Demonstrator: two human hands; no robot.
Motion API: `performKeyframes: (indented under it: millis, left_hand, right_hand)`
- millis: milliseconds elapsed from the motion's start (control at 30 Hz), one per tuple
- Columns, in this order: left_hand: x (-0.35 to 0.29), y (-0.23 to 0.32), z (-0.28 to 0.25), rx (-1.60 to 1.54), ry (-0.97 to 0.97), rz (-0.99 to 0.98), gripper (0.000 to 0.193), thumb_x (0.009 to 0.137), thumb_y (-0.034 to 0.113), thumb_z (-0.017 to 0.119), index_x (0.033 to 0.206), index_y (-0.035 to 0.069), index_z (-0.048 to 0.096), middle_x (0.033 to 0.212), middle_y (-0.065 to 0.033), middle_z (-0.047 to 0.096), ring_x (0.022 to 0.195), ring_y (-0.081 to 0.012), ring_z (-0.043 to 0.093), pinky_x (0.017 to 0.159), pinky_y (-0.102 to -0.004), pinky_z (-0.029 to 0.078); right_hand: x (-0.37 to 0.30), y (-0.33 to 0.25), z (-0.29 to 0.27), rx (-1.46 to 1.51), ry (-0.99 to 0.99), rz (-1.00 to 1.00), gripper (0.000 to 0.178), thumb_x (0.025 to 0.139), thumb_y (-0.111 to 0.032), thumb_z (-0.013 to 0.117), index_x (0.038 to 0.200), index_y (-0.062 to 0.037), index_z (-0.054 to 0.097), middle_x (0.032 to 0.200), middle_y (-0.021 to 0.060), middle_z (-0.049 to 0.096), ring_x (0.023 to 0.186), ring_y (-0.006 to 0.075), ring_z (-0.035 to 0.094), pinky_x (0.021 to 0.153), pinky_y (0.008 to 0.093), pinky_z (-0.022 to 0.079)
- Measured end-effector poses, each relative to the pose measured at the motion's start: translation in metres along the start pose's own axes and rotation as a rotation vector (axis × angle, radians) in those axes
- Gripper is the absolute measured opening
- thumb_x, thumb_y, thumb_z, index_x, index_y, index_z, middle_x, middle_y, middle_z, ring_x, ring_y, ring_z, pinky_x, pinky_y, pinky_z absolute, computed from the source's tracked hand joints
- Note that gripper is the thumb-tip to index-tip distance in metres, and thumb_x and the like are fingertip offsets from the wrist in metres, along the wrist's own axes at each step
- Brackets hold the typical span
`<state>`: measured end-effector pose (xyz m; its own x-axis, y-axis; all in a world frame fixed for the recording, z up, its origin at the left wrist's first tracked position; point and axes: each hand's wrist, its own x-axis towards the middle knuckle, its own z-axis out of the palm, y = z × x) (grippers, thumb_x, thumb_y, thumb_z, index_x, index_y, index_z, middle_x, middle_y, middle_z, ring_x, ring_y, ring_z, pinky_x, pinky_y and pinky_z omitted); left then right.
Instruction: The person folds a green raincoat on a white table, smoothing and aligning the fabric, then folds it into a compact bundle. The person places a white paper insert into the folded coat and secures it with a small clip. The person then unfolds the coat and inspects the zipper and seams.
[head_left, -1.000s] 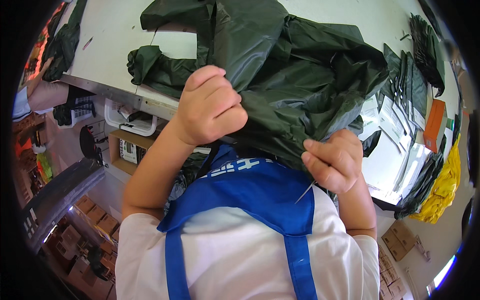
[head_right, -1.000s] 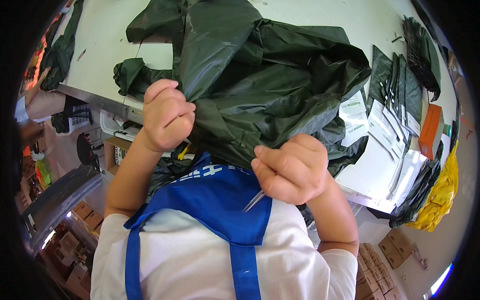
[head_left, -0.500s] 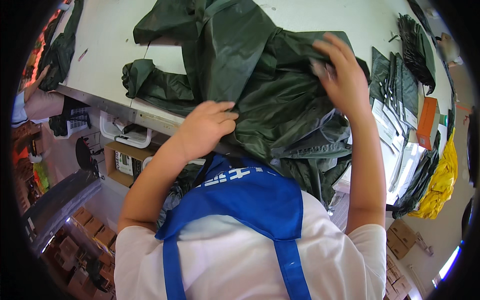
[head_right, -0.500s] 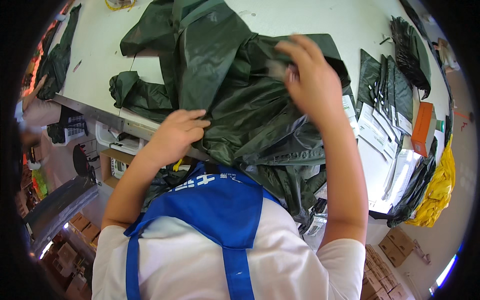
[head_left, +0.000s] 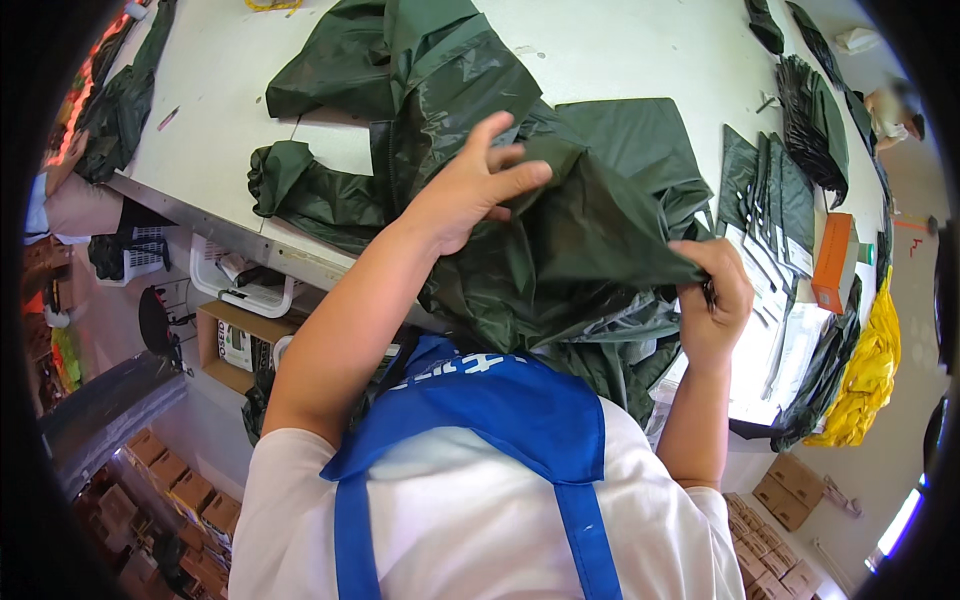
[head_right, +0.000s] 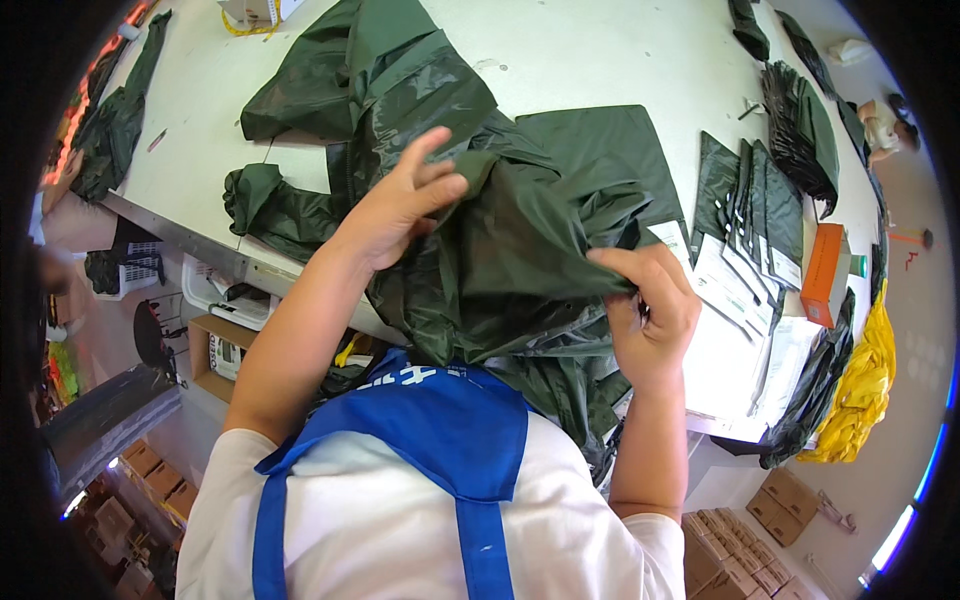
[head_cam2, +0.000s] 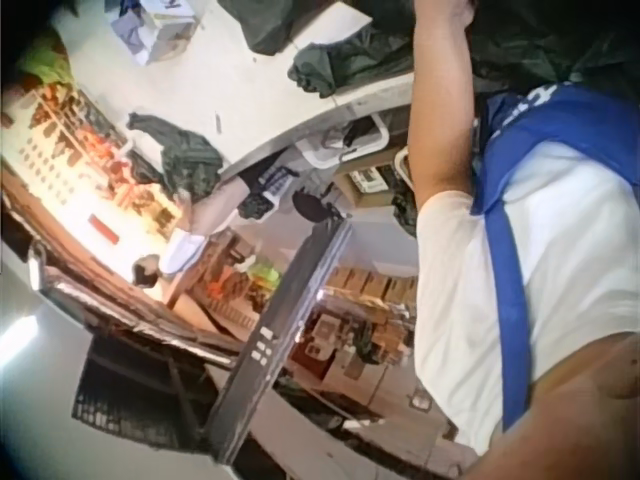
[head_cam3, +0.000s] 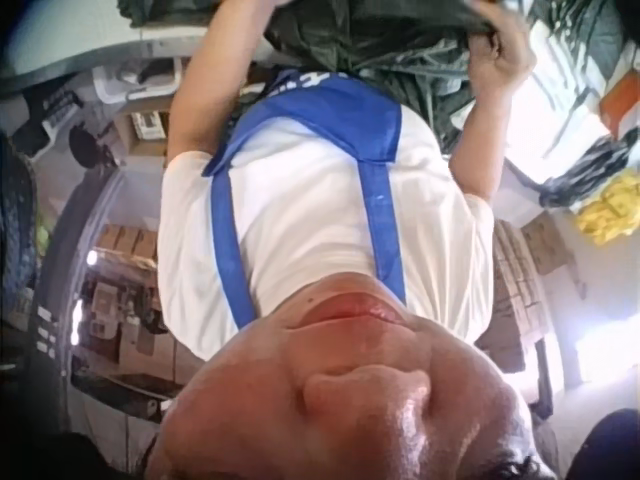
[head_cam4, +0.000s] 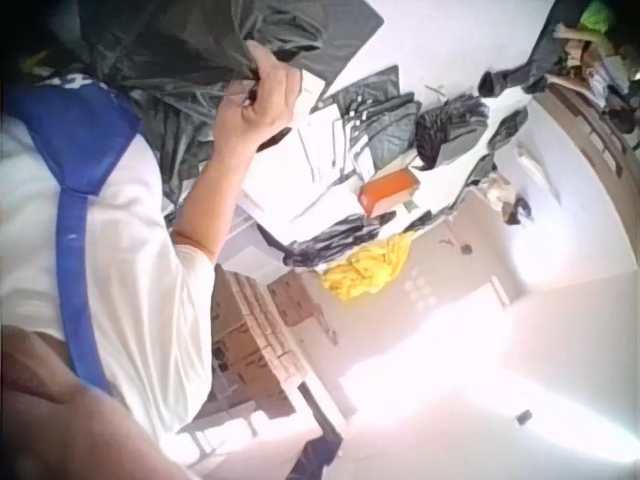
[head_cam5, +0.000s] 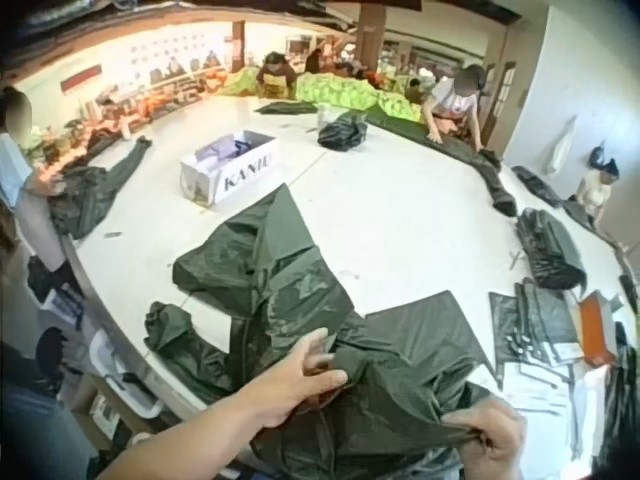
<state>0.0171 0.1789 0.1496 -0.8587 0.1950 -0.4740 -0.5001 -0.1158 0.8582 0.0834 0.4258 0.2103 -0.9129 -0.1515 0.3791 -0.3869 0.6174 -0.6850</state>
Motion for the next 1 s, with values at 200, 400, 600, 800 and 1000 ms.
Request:
performKeyframes:
  millis: [200, 400, 600, 800, 1000]
  left_hand:
    - [-0.003, 0.007, 0.013, 0.04, -0.26, 0.261, 0.025, 0.089, 0.005, 0.061, 0.113, 0.004, 0.056, 0.09, -0.0022, 0.063, 0.08, -0.0062, 0.057, 0.072, -0.0214, 0.047]
    - [-0.031, 0.026, 0.019, 0.231, -0.014, 0.51, 0.022, 0.089, 0.005, 0.061, 0.11, 0.003, 0.056, 0.082, 0.001, 0.06, 0.075, -0.004, 0.054, 0.07, -0.019, 0.045]
    - [-0.067, 0.043, 0.017, 0.747, -0.1, 0.588, 0.034, 0.08, 0.001, 0.06, 0.113, 0.009, 0.059, 0.098, -0.0061, 0.06, 0.091, -0.0138, 0.058, 0.08, -0.0277, 0.046]
    - [-0.052, 0.054, 0.027, 0.796, -0.647, 0.803, 0.031, 0.077, 0.002, 0.058, 0.107, 0.004, 0.059, 0.102, -0.0087, 0.061, 0.095, -0.0219, 0.057, 0.084, -0.0344, 0.044]
    - [-0.058, 0.036, 0.024, 0.19, -0.619, 0.152, 0.009, 0.09, 0.007, 0.057, 0.096, 0.001, 0.059, 0.083, 0.0036, 0.059, 0.079, -0.002, 0.053, 0.069, -0.0187, 0.043]
  right_hand:
    - [-0.019, 0.012, -0.007, 0.058, 0.307, 0.46, 0.046, 0.073, 0.015, 0.044, 0.114, -0.0009, 0.059, 0.1, 0.0019, 0.062, 0.06, 0.0025, 0.037, 0.057, 0.0174, 0.034]
    - [-0.026, -0.046, 0.005, 0.236, 0.098, 0.237, 0.031, 0.081, 0.006, 0.06, 0.112, 0.0001, 0.059, 0.094, 0.0054, 0.065, 0.062, 0.0031, 0.046, 0.057, 0.0176, 0.038]
    - [-0.011, -0.031, 0.01, 0.378, -0.23, 0.289, 0.013, 0.074, 0.007, 0.056, 0.087, 0.0024, 0.059, 0.071, 0.0043, 0.053, 0.058, 0.0107, 0.04, 0.052, 0.0253, 0.033]
    - [0.004, -0.037, -0.007, 0.311, -0.425, 0.226, 0.015, 0.071, 0.006, 0.053, 0.084, 0.0023, 0.057, 0.069, 0.0036, 0.049, 0.06, 0.0107, 0.042, 0.052, 0.0254, 0.033]
    - [-0.013, -0.055, -0.002, 0.025, 0.09, 0.072, 0.023, 0.069, -0.002, 0.075, 0.088, -0.0017, 0.062, 0.081, 0.006, 0.057, 0.066, 0.0142, 0.05, 0.055, 0.0236, 0.038]
